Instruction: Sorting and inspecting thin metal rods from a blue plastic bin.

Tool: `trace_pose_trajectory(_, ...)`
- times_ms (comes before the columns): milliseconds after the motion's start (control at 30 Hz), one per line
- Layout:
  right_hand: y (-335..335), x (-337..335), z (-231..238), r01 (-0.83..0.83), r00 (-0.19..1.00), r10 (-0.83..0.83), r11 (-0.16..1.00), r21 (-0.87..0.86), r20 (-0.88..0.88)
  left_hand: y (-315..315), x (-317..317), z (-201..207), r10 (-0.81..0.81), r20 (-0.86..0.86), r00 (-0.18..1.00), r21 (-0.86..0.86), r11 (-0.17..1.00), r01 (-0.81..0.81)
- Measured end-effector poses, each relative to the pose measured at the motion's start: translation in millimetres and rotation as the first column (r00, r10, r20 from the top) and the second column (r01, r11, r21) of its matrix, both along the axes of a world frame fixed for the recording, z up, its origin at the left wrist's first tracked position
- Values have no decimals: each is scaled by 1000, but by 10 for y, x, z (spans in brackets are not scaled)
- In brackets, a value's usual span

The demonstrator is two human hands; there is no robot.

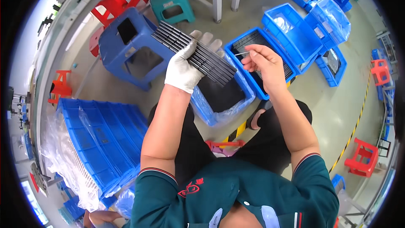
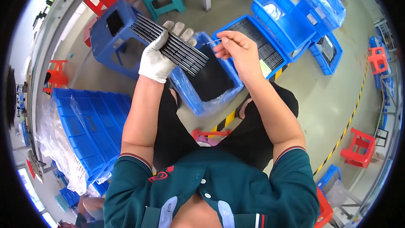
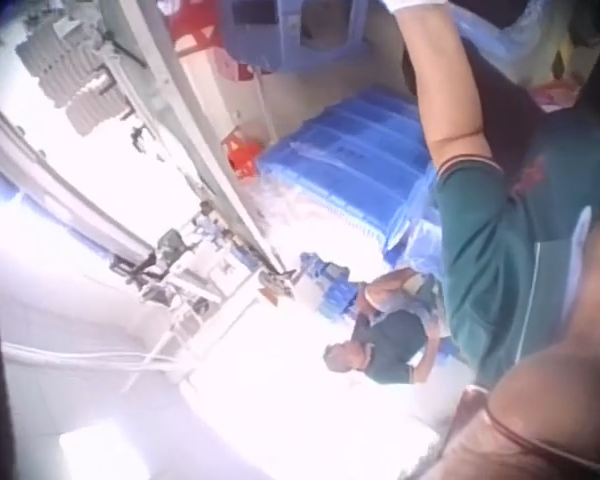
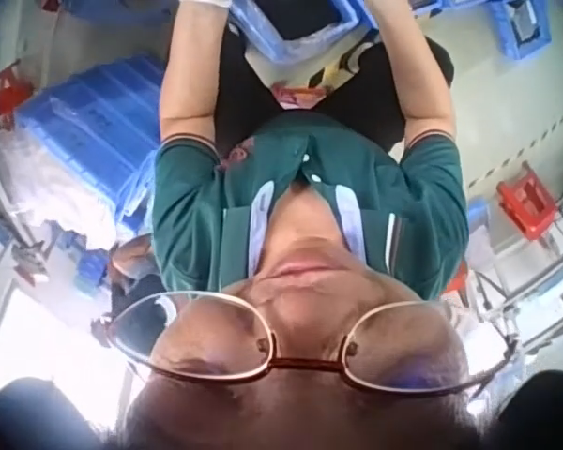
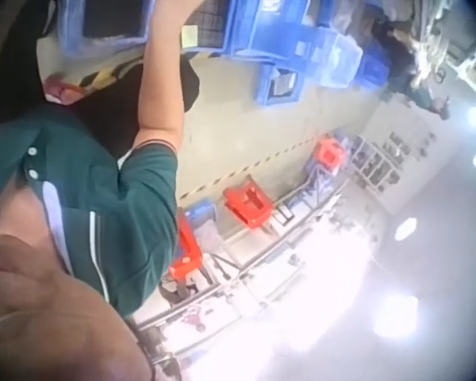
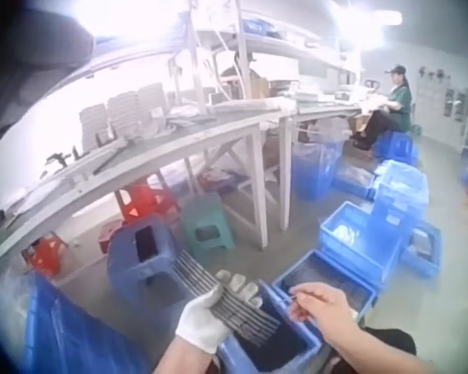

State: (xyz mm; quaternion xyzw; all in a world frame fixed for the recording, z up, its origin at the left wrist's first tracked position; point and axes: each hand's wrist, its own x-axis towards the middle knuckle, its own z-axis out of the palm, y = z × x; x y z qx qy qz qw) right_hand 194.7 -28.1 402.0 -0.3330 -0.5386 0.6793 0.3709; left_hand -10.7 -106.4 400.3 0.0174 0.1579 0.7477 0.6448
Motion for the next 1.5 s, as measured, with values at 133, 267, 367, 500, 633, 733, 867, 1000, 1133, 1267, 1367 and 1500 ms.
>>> trace_pose_trajectory(133, 11, -110, -69, -103, 993, 106, 993, -48, 54, -18, -57, -111, 34, 15, 999, -80, 996, -33)
trace_pose_trajectory(267, 29, -159, -142, -163, 985, 168, 979, -125, 34, -40, -111, -82, 73, -11, 997, -97, 993, -74)
trace_pose_trajectory(367, -23, -203, -109, -238, 963, 259, 947, -217, 74, -69, -147, -94, 84, -31, 996, -91, 992, -87)
trace_pose_trajectory(500, -145, -250, -50, -334, 911, 373, 918, -214, 177, -97, -142, -81, 69, -32, 997, -58, 996, -71)
trace_pose_trajectory(633, -146, -272, -85, -369, 896, 408, 904, -217, 175, -119, -114, -30, 75, -69, 995, -87, 993, -81)
trace_pose_trajectory(733, -133, -277, -110, -363, 887, 413, 899, -244, 206, -113, -121, -27, 60, -52, 997, -74, 995, -64)
trace_pose_trajectory(867, -112, -286, -120, -393, 877, 440, 888, -238, 192, -115, -148, -60, 46, -53, 998, -65, 997, -49)
trace_pose_trajectory(1000, -116, -267, -118, -414, 864, 452, 888, -199, 220, -109, -158, -96, 15, -38, 999, -35, 999, -17)
trace_pose_trajectory(1133, -116, -251, -68, -433, 854, 469, 881, -190, 225, -115, -156, -106, 6, -24, 1000, -23, 1000, -6)
trace_pose_trajectory(1267, -116, -236, -70, -433, 844, 470, 882, -187, 259, -116, -136, -80, 35, -55, 998, -89, 995, -39)
trace_pose_trajectory(1367, -108, -227, -89, -397, 863, 431, 901, -176, 264, -117, -141, -84, 38, -63, 997, -94, 995, -44)
trace_pose_trajectory(1500, -60, -207, -125, -402, 864, 427, 904, -146, 265, -124, -140, -64, 44, -76, 996, -105, 993, -51)
